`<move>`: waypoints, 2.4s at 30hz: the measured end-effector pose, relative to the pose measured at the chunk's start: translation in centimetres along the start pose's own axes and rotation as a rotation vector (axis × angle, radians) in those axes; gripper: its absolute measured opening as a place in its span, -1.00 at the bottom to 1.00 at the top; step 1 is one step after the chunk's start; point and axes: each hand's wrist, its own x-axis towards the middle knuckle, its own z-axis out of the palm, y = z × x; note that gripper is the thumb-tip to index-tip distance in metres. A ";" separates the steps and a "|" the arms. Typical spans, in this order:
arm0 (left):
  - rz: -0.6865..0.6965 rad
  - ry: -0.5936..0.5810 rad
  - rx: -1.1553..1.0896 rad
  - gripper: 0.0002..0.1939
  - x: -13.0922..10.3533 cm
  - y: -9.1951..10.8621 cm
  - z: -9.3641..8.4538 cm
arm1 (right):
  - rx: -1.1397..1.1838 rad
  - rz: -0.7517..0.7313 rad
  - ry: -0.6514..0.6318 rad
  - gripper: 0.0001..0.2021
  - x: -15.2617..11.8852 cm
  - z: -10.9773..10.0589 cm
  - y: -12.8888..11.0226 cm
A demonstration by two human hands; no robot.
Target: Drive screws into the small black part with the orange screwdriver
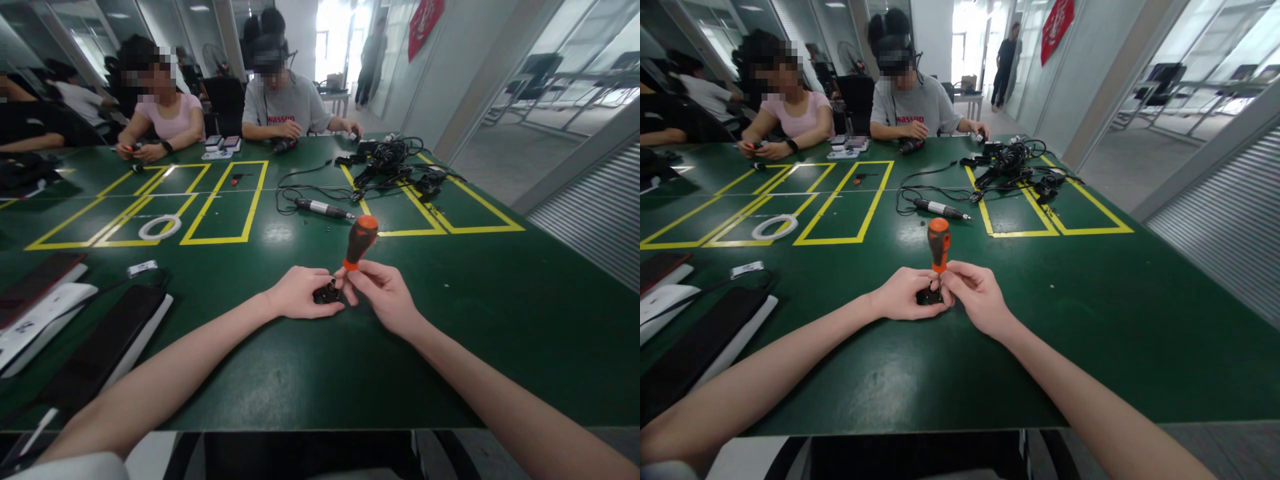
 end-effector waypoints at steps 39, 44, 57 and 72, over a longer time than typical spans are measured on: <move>-0.011 -0.028 -0.057 -0.71 0.1 0.1 0.0 | 0.010 0.004 0.030 -0.64 -0.3 0.1 0.3; -0.011 -0.021 -0.047 -0.70 0.1 0.2 -0.1 | -0.012 0.035 0.009 -0.62 -0.1 0.0 0.2; 0.005 -0.021 -0.005 -0.70 0.1 0.0 0.0 | -0.051 0.027 0.031 -0.63 -0.2 -0.1 0.0; 0.014 -0.015 0.010 -0.66 0.1 0.0 -0.1 | -0.019 0.005 0.050 -0.62 0.0 -0.1 0.1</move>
